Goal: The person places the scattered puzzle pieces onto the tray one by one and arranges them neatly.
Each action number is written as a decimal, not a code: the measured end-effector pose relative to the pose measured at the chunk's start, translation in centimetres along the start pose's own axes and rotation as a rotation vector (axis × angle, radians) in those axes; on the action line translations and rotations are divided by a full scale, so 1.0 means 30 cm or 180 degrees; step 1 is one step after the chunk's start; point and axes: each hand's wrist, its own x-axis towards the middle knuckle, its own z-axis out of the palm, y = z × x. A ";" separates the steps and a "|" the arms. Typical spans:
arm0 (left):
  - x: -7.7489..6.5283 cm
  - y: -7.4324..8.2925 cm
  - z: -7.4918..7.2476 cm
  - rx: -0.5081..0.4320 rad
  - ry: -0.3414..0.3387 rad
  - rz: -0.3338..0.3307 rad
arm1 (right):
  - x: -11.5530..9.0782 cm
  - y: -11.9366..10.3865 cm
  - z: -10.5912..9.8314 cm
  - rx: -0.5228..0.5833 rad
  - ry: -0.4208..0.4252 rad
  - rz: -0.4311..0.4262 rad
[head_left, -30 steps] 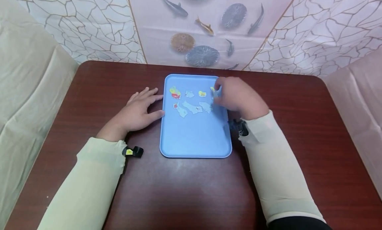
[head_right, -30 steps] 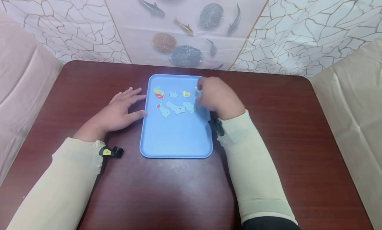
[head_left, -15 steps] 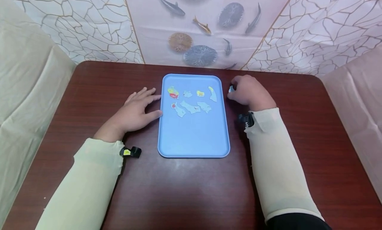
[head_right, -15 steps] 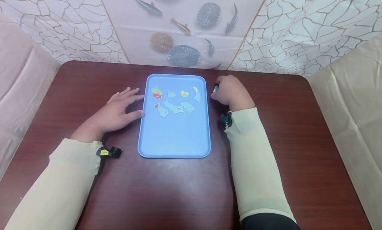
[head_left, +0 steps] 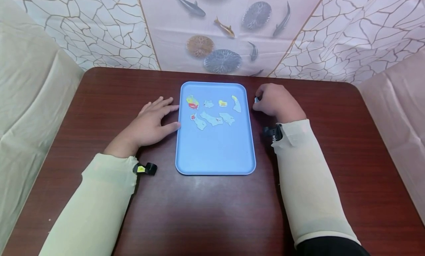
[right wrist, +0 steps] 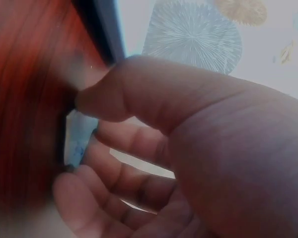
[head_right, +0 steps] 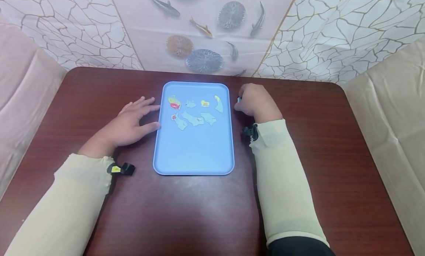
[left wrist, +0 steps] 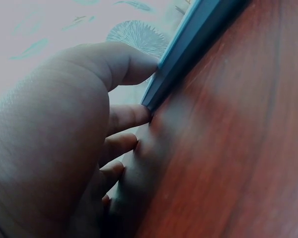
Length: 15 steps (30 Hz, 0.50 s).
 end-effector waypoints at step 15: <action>0.002 -0.002 0.001 0.0018 0.0012 -0.0002 | -0.042 -0.033 -0.038 0.0035 -0.0013 -0.0052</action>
